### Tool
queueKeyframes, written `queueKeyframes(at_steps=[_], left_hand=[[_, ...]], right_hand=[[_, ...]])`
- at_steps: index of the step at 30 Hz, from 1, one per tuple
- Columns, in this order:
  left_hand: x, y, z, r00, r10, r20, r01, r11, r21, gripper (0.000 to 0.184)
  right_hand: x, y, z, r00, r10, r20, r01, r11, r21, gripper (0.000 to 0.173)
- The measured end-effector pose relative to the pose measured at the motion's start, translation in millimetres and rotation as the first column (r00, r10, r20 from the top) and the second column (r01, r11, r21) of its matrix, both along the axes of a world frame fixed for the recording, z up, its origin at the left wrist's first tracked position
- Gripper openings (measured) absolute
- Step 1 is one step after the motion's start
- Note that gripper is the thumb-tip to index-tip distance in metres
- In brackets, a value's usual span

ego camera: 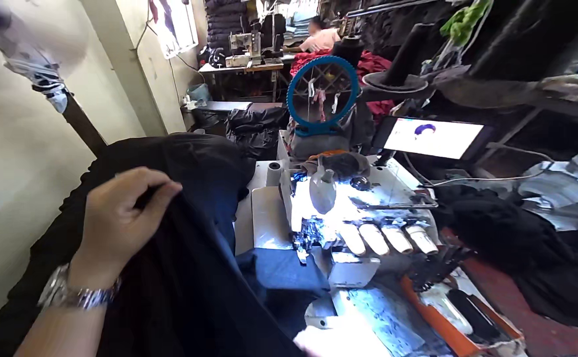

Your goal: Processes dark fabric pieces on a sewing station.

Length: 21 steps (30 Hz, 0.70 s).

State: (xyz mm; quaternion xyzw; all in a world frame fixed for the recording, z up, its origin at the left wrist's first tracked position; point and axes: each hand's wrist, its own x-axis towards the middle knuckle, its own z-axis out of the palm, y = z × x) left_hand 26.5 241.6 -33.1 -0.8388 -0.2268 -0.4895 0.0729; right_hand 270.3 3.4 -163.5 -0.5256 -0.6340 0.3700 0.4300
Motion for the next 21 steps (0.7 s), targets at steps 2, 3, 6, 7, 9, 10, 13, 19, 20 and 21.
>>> queueKeyframes(at_steps=[2, 3, 6, 7, 9, 10, 13, 19, 20, 21], left_hand=[[4, 32, -7, 0.967, 0.22, -0.129, -0.216, 0.975, 0.044, 0.03], [8, 45, -14, 0.934, 0.287, -0.215, -0.3, 0.953, -0.03, 0.027], [38, 38, -43, 0.914, 0.196, -0.354, -0.293, 0.924, -0.245, 0.021], [53, 17, -56, 0.935, 0.083, -0.346, -0.191, 0.938, -0.29, 0.024], [83, -36, -78, 0.921, -0.259, -0.292, 0.087, 0.866, -0.493, 0.032], [93, -60, -85, 0.871, -0.427, -0.242, 0.206, 0.766, -0.608, 0.038], [107, -100, -108, 0.825, -0.556, -0.101, 0.368, 0.664, -0.651, 0.035], [105, -114, -104, 0.855, -0.513, 0.075, 0.459, 0.681, -0.571, 0.02], [109, -112, -105, 0.884, -0.461, 0.075, 0.42, 0.713, -0.562, 0.019], [115, -109, -109, 0.918, -0.392, 0.064, 0.361, 0.755, -0.547, 0.017]], right_hand=[[14, 4, 6, 0.983, -0.179, -0.036, 0.179, 0.984, -0.003, 0.016], [19, 7, 6, 0.97, -0.243, -0.031, 0.242, 0.97, -0.013, 0.016], [25, 16, 7, 0.935, -0.355, -0.006, 0.354, 0.935, -0.018, 0.017], [25, 18, 8, 0.93, -0.367, -0.021, 0.367, 0.93, -0.009, 0.016], [23, 20, 11, 0.929, -0.367, -0.046, 0.368, 0.93, 0.009, 0.015], [22, 20, 12, 0.931, -0.359, -0.065, 0.361, 0.933, 0.013, 0.014], [20, 16, 10, 0.929, -0.33, -0.169, 0.337, 0.942, 0.008, 0.02], [11, -4, -2, 0.833, -0.293, -0.47, 0.262, 0.956, -0.131, 0.014], [11, -3, -4, 0.84, -0.31, -0.445, 0.288, 0.95, -0.118, 0.011], [12, -1, -6, 0.86, -0.36, -0.362, 0.349, 0.932, -0.099, 0.009]])
